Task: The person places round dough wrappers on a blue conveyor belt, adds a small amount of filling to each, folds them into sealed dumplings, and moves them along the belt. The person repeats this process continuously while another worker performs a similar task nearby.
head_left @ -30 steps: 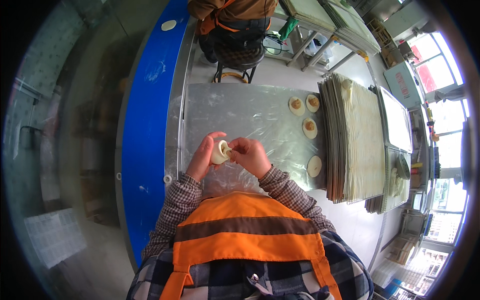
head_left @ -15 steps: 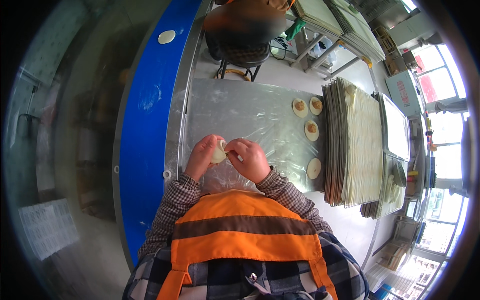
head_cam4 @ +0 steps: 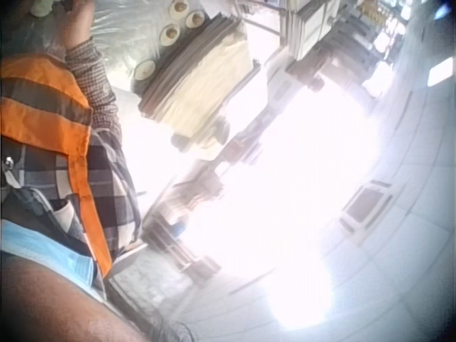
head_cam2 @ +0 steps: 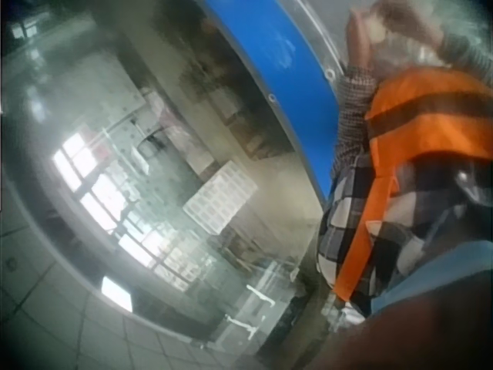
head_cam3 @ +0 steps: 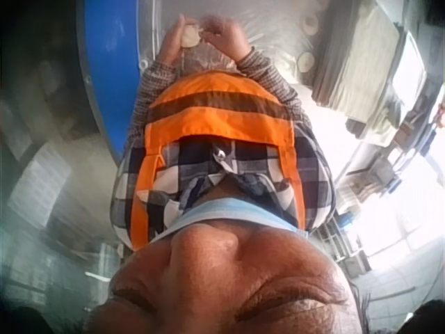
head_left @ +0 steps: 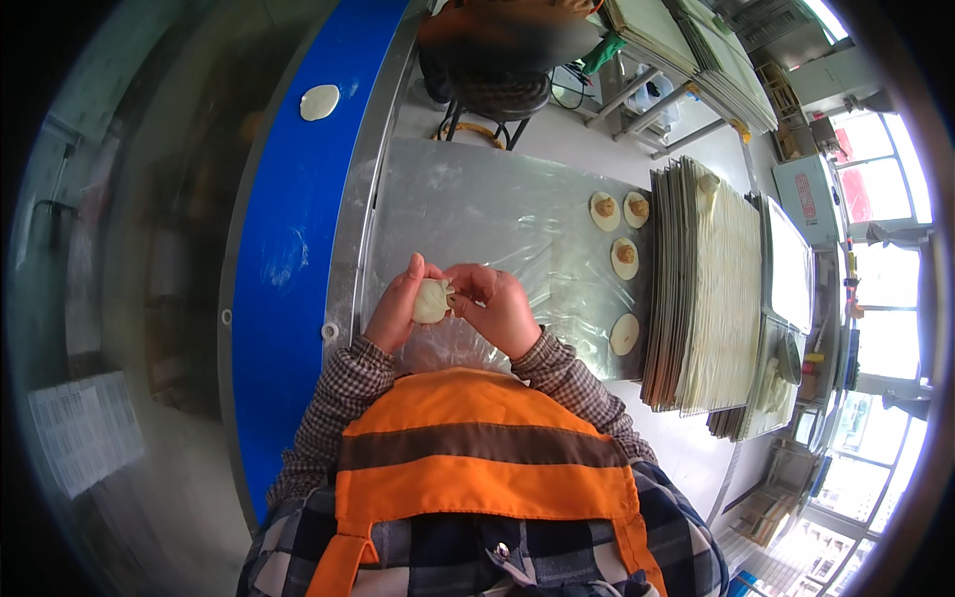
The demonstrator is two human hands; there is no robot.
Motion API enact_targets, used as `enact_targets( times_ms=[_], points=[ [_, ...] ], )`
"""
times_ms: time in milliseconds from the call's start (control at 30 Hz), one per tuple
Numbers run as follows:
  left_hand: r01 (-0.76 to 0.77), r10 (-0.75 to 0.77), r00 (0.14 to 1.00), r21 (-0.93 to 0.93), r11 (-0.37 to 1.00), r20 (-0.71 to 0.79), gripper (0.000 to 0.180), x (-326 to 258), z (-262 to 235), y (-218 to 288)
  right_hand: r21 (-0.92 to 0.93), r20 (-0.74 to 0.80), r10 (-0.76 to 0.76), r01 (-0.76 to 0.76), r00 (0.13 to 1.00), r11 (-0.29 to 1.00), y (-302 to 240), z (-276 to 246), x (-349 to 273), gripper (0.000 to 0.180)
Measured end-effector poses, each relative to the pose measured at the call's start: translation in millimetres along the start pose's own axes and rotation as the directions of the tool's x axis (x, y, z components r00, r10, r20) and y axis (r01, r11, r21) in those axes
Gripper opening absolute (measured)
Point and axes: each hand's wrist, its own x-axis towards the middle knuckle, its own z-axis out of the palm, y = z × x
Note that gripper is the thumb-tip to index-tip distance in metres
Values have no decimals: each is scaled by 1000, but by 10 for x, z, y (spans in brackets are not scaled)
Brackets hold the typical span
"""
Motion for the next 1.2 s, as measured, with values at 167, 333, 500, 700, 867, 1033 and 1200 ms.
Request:
enact_targets(
  times_ms=[167, 333, 500, 700, 867, 1033, 1200],
  points=[
    [-391, 450, 893, 481, 785, -7, 52, -47, -2, -25, -75, 101, 130, -123, 986, 990, -37, 19, 21, 22],
    [-66, 65, 972, 2, 998, -226, 48, -188, 41, 42, -362, 169, -362, 399, 917, 843, -179, 150, 74, 17],
    [2, -78, 964, -285, 958, -255, 49, -257, -45, -12, -370, 276, -174, 271, 945, 889, -221, 272, 169, 18],
    [82, -210, 956, -501, 861, -205, 51, -395, -312, -122, -350, 469, -345, 530, 813, 772, -199, 497, 268, 19],
    [84, -284, 937, -659, 747, -202, 51, -592, -495, -241, -219, 671, -472, 761, 572, 611, -230, 843, 428, 21],
    [-270, -188, 903, -851, 451, -386, 51, -1107, -1002, -456, -46, 724, -311, 492, 616, 869, -54, 1386, 694, 33],
    [-570, -172, 645, -619, 541, -744, 46, -1860, -1125, -718, -522, 607, -62, 457, 793, 720, 468, 2624, 1726, 47]
  ],
)
